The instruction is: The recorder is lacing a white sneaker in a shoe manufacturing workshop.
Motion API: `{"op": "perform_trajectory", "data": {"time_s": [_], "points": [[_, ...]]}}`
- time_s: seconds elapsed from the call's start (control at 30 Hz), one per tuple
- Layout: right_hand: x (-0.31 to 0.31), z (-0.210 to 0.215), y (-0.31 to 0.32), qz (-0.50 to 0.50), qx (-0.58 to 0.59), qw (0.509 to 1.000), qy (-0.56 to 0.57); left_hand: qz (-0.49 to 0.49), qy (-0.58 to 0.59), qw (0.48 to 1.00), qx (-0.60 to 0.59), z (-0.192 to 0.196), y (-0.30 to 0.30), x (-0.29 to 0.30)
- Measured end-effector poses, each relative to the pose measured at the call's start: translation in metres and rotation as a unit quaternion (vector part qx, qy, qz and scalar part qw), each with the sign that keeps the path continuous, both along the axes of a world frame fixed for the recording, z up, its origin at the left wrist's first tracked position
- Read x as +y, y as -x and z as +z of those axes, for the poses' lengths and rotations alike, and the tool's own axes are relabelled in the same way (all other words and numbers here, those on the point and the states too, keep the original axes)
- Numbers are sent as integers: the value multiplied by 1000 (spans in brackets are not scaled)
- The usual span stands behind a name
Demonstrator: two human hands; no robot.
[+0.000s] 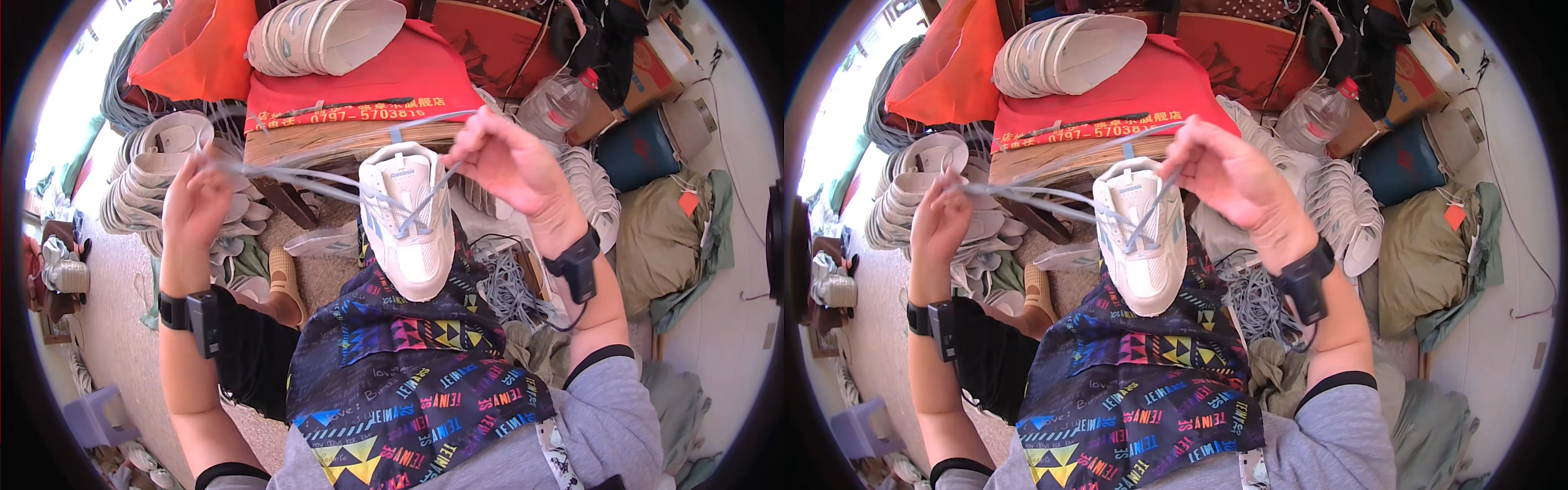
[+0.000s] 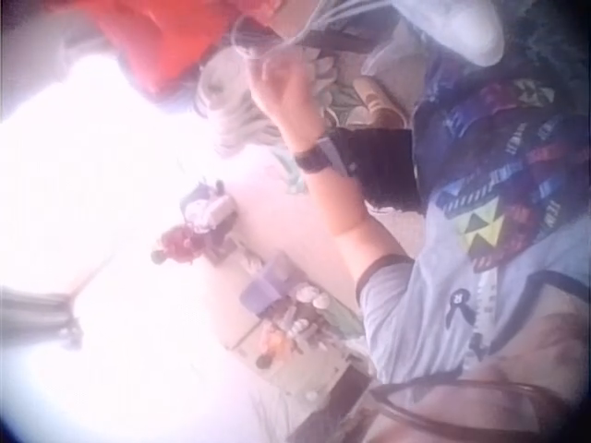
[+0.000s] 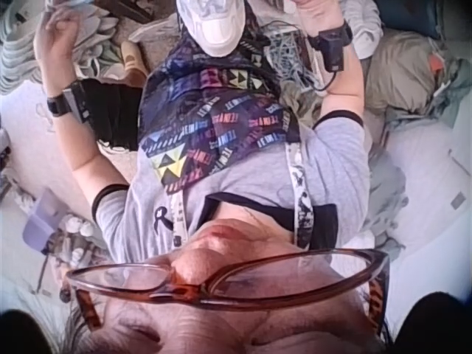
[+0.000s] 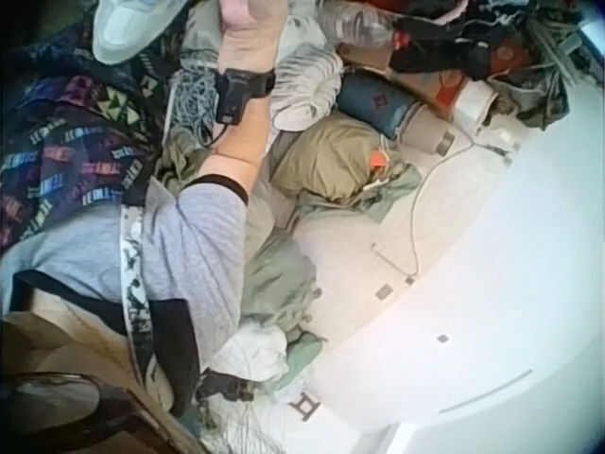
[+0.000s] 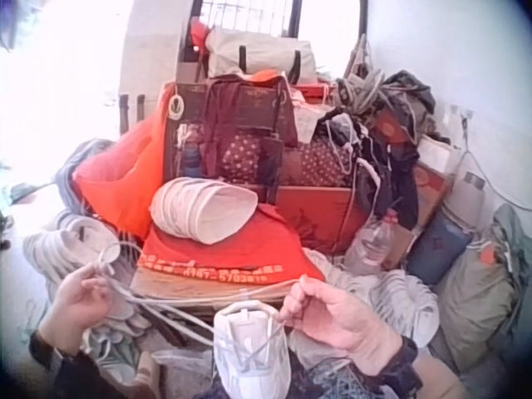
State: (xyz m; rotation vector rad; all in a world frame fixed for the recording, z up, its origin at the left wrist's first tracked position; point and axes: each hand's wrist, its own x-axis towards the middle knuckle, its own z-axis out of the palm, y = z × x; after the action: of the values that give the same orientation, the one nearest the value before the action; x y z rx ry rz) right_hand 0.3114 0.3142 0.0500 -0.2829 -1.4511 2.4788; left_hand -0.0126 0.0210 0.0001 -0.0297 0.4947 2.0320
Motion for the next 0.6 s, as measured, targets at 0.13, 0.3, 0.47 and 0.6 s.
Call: {"op": "perform_trajectory", "data": {"time_s": [0.13, 0.3, 0.47, 0.6], "points": [[49, -22, -31, -80, 24, 979, 188, 111, 107, 987, -49, -64, 51, -60], [122, -52, -74, -210, 9, 946, 245, 289, 122, 928, -201, -135, 156, -220], [211, -39, -177, -457, -137, 845, 242, 360, 42, 916, -173, -130, 232, -301], [311, -80, -332, -591, -156, 762, 212, 467, 257, 836, 125, -18, 261, -350]]}}
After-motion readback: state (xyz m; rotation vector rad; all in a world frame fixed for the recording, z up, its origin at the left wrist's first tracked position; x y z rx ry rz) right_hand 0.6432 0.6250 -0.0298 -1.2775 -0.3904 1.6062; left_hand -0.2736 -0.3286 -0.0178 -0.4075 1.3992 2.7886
